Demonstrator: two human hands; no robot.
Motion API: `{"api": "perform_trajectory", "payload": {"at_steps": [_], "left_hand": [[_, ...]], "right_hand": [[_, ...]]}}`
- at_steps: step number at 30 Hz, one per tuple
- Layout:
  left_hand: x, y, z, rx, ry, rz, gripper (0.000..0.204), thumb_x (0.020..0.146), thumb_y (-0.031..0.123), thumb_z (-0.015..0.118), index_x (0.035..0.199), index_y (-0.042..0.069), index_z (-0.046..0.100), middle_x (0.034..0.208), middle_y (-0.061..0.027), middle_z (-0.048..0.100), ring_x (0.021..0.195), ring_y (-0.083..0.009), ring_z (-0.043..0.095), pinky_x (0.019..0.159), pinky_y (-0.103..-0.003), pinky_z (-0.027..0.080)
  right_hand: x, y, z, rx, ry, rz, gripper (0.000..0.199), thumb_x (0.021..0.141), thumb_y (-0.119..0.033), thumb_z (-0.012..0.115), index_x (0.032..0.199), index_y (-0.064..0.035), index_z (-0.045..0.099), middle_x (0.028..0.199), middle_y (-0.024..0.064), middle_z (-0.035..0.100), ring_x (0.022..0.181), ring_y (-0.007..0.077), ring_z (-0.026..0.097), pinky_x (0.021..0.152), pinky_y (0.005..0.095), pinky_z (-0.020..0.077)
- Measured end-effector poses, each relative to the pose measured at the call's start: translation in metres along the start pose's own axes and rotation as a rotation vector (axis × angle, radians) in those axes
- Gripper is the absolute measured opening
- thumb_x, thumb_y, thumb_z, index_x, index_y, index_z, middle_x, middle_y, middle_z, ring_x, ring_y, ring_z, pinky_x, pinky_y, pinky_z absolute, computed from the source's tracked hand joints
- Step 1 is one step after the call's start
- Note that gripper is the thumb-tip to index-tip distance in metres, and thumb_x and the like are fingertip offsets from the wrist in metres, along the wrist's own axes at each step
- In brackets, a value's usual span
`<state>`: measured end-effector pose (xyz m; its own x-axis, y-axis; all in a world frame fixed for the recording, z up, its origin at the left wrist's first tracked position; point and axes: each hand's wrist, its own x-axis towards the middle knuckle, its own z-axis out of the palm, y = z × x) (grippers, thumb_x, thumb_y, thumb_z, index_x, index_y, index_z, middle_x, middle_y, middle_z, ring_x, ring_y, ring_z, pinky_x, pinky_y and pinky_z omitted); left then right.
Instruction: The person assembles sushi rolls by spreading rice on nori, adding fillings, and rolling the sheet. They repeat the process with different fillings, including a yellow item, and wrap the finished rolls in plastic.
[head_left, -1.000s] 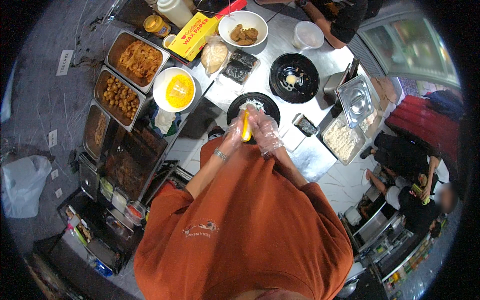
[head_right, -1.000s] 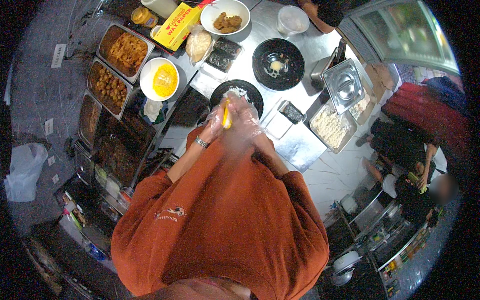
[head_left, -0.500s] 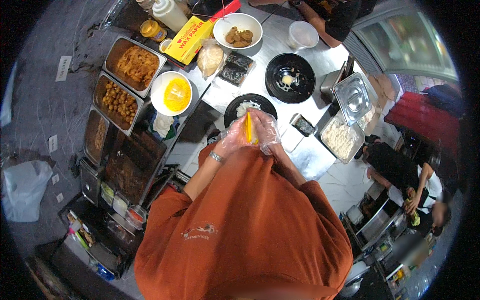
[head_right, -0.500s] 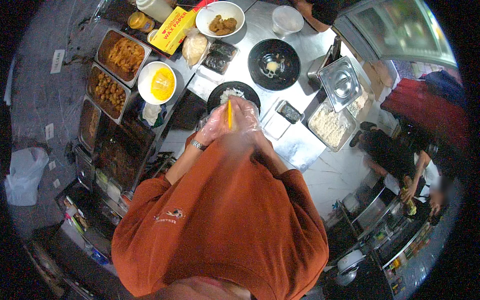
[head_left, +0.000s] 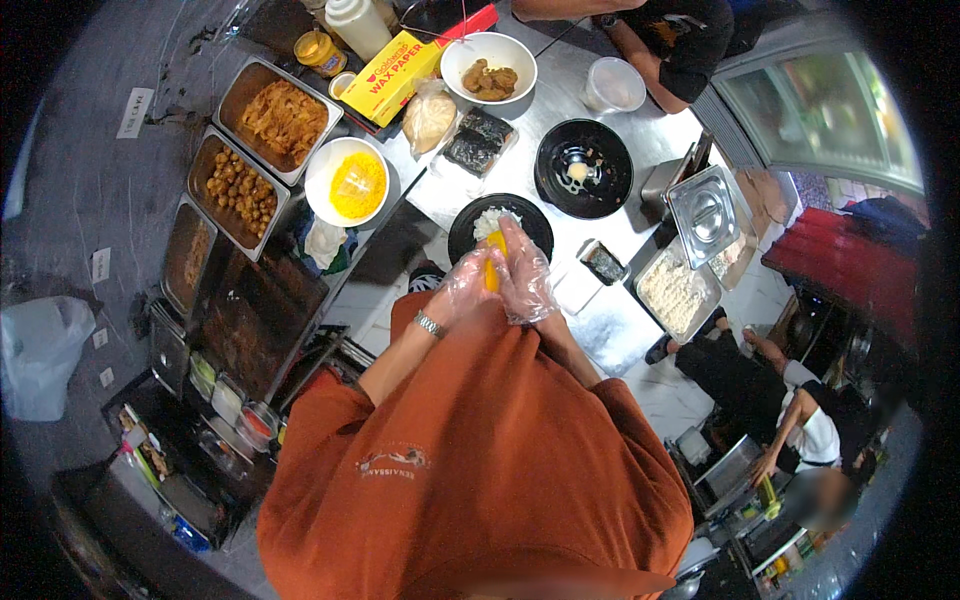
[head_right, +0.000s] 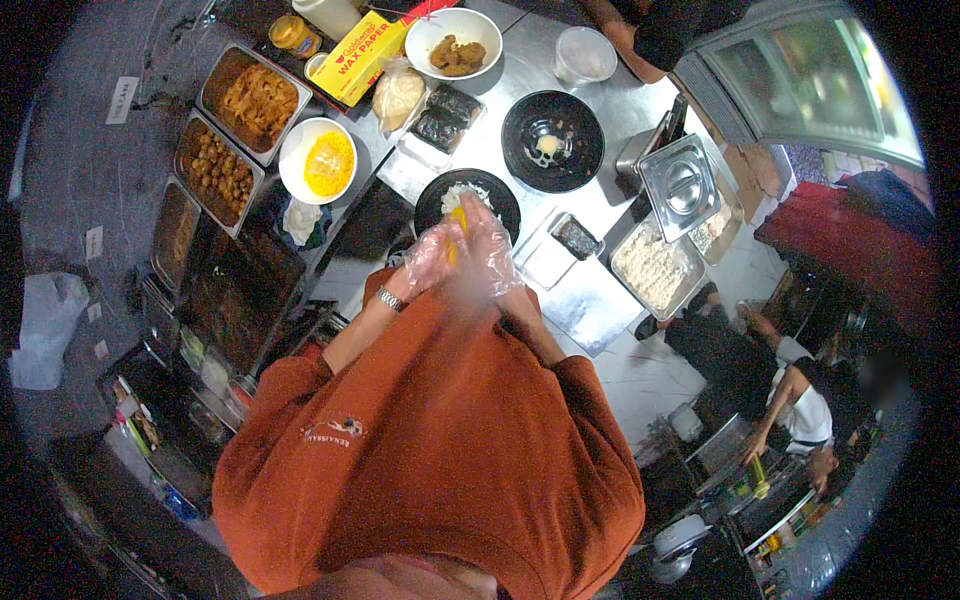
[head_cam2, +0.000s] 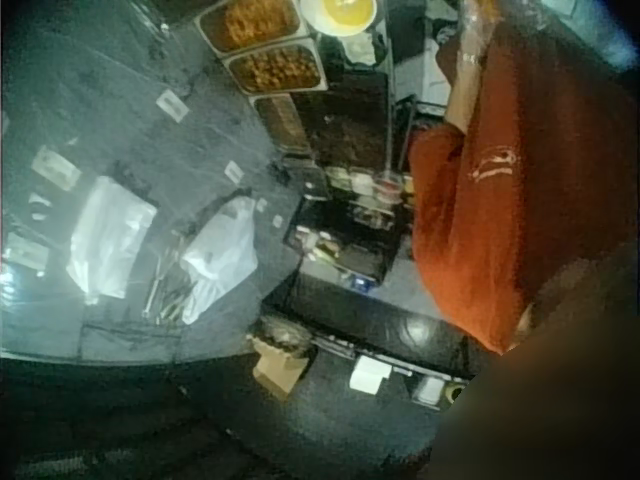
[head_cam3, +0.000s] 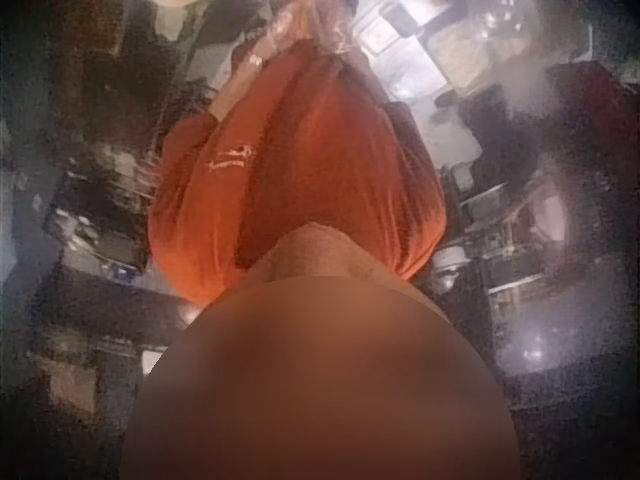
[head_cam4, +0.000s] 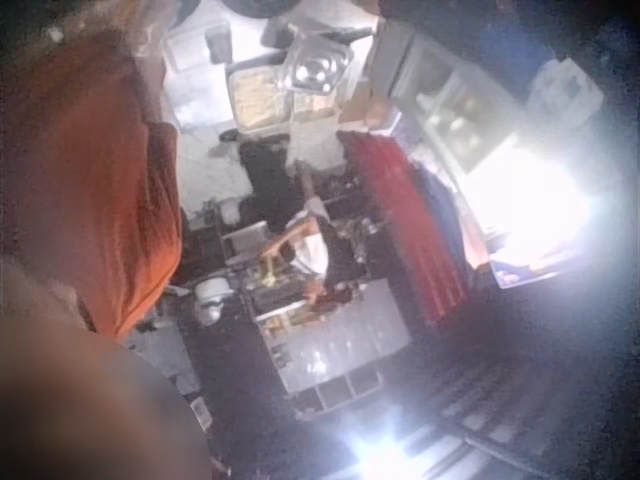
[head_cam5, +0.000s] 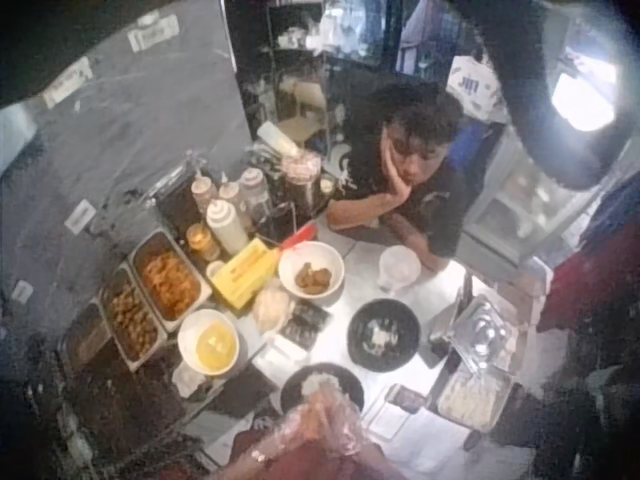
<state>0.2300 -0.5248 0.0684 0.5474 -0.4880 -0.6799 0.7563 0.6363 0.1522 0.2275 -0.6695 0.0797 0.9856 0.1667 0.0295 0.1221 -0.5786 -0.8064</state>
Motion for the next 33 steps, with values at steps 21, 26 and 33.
{"api": "perform_trajectory", "payload": {"at_steps": [21,26,33], "left_hand": [[0.010,0.015,-0.059,0.200,-0.033,0.120,0.050,0.095,0.030,0.050,0.137,0.005,0.054,0.114,-0.0099,0.067,0.094,-0.0236,0.067,0.082,-0.040,0.057],[0.006,0.020,-0.053,0.237,-0.196,0.082,0.056,0.091,0.038,0.052,0.135,0.005,0.056,0.105,-0.0101,0.067,0.075,-0.0221,0.064,0.066,-0.037,0.055],[0.013,0.019,-0.049,0.177,-0.061,0.079,0.048,0.094,0.039,0.051,0.128,0.005,0.058,0.105,-0.0134,0.069,0.083,-0.0284,0.069,0.072,-0.040,0.061]], "right_hand": [[0.030,0.045,-0.015,-0.208,-0.238,-0.092,0.050,0.097,-0.021,0.061,0.143,-0.0034,0.051,0.148,0.0212,0.050,0.131,0.0373,0.054,0.108,0.0428,0.0467],[0.031,0.059,0.018,-0.389,-0.374,-0.243,0.046,0.098,-0.020,0.055,0.142,-0.0061,0.050,0.146,0.0224,0.050,0.128,0.0392,0.055,0.105,0.0452,0.0499],[0.013,0.088,0.034,-0.452,-0.322,-0.304,0.038,0.092,-0.009,0.056,0.129,-0.0044,0.060,0.129,0.0156,0.060,0.115,0.0327,0.062,0.090,0.0409,0.0587]]}}
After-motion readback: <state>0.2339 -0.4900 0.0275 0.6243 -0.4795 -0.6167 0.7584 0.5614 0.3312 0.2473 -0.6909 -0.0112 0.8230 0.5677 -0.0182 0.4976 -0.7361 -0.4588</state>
